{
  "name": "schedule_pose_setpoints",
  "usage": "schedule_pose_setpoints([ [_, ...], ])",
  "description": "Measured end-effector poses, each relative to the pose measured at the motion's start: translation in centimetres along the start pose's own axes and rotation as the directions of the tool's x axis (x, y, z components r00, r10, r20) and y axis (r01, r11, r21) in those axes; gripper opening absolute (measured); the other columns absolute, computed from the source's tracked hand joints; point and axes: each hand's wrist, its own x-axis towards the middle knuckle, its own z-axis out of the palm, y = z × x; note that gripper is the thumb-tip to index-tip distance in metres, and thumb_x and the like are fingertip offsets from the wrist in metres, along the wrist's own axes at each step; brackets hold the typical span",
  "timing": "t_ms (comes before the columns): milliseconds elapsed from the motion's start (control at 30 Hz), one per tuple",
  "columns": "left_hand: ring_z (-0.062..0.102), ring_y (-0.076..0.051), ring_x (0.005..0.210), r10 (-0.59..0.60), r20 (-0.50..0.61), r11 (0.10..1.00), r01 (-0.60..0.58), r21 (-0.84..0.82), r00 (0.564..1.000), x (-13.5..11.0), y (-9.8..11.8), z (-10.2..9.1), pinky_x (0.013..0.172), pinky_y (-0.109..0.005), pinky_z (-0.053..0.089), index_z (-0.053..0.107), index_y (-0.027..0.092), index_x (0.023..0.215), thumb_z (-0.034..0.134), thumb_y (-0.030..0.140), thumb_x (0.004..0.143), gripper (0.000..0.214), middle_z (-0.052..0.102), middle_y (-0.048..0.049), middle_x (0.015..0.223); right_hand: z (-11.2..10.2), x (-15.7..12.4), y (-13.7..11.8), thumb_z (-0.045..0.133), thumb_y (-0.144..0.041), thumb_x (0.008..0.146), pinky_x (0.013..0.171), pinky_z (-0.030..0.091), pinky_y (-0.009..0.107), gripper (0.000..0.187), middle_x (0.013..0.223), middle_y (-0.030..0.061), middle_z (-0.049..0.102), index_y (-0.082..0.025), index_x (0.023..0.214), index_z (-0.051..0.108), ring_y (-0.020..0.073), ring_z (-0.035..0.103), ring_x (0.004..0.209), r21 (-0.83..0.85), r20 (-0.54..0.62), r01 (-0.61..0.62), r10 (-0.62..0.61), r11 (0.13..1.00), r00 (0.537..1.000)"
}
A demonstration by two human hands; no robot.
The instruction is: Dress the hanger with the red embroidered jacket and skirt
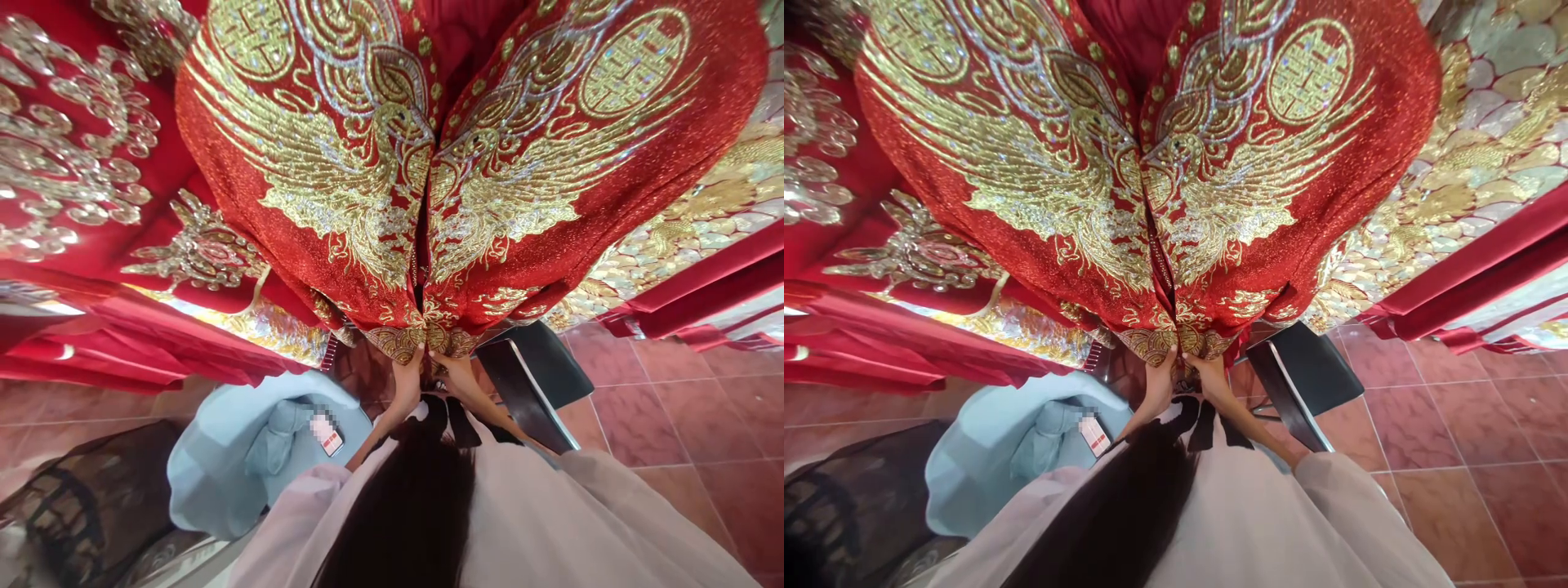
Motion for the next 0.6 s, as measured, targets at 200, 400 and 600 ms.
schedule_pose_setpoints([
  [200, 0.065, -0.025, 0.105, -0.007, 0.031, 0.997, 0.009, -0.071, 0.999, 0.4, -0.6, 0.0, 0.101, -0.043, 0.045, 0.061, 0.015, 0.114, 0.086, 0.038, 0.059, 0.064, 0.067, -0.0123, 0.115, 0.3, 0.0, -0.5, 0.080, -0.026, 0.047, 0.077, 0.056, 0.034, 0.047, 0.079, 0.0028, 0.069, -0.018, 0.090, 0.063, 0.0211, 0.066, 0.082, 0.085, -0.043, -0.081, 0.085, 0.993, 0.995],
  [400, 0.064, -0.026, 0.107, -0.001, 0.030, 0.999, 0.002, -0.040, 1.000, 0.9, -0.9, -0.3, 0.102, -0.044, 0.045, 0.061, 0.015, 0.114, 0.086, 0.037, 0.058, 0.066, 0.068, -0.0120, 0.111, 0.7, -0.2, -1.2, 0.080, -0.022, 0.045, 0.067, 0.056, 0.032, 0.048, 0.074, 0.0031, 0.068, -0.016, 0.090, 0.064, 0.0217, 0.066, 0.078, 0.151, -0.055, -0.148, 0.158, 0.977, 0.986],
  [600, 0.064, -0.025, 0.108, -0.017, 0.057, 1.000, 0.018, -0.019, 0.998, 1.4, -0.7, -0.4, 0.102, -0.043, 0.045, 0.061, 0.016, 0.113, 0.086, 0.037, 0.058, 0.064, 0.069, -0.0109, 0.108, 1.3, 0.1, -1.0, 0.081, -0.021, 0.044, 0.060, 0.053, 0.029, 0.048, 0.074, 0.0037, 0.069, -0.015, 0.089, 0.064, 0.0201, 0.066, 0.074, 0.192, -0.072, -0.137, 0.153, 0.972, 0.986],
])
